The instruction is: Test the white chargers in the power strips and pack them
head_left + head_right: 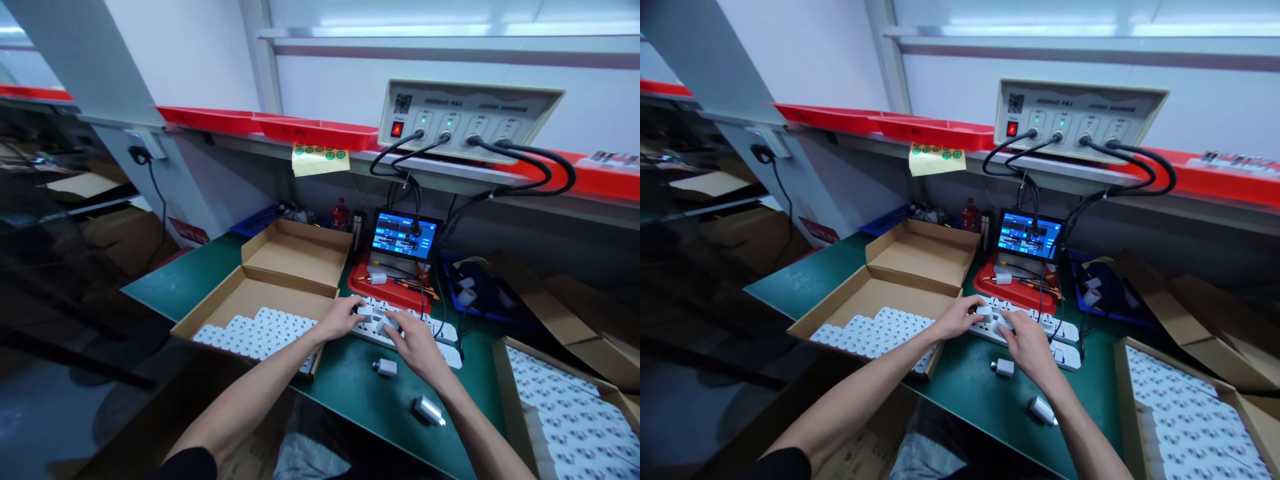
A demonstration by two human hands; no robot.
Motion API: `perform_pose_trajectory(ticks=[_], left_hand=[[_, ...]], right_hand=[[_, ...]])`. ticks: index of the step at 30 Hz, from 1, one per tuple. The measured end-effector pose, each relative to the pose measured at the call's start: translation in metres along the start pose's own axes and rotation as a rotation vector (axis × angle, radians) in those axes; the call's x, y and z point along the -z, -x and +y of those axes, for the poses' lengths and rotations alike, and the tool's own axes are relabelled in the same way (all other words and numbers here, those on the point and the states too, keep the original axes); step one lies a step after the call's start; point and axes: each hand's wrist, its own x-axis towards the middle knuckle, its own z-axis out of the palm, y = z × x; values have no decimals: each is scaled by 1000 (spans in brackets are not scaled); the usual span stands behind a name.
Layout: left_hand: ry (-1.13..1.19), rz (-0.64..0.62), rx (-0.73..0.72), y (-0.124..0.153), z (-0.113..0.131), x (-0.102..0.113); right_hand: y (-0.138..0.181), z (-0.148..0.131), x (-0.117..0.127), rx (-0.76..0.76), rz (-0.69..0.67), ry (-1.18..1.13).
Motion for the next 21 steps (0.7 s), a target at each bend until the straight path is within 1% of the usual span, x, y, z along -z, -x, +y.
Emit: perform_pose_trajectory(ticks=[3,5,7,9,11,13,14,16,18,19,21], left_hand=[[275,18,-41,5,14,-11],[445,53,19,14,26,-27],[568,120,107,28,39,-44],[634,144,132,41,50,-56],[641,112,108,52,55,-57],[541,111,76,57,53,-43],[445,138,62,57,49,-31],[192,233,58,54,35,3],[-65,301,107,45,16,39],[-182,302,153,40,6,56],[-364,246,245,28,-13,79]], right_hand=[[9,-4,4,-38,14,-263],[14,-7,2,-119,30,-442],[19,-9,-1,-206,68,-584],[24,-9,-3,-266,107,-653],[30,-7,-1,-278,112,-645],[37,-1,6,-228,105,-547],[43,5,11,-181,88,-463],[57,20,20,-78,40,-251],[77,36,24,-1,-31,-52],[88,44,24,20,-69,29],[109,56,19,35,-139,156]])
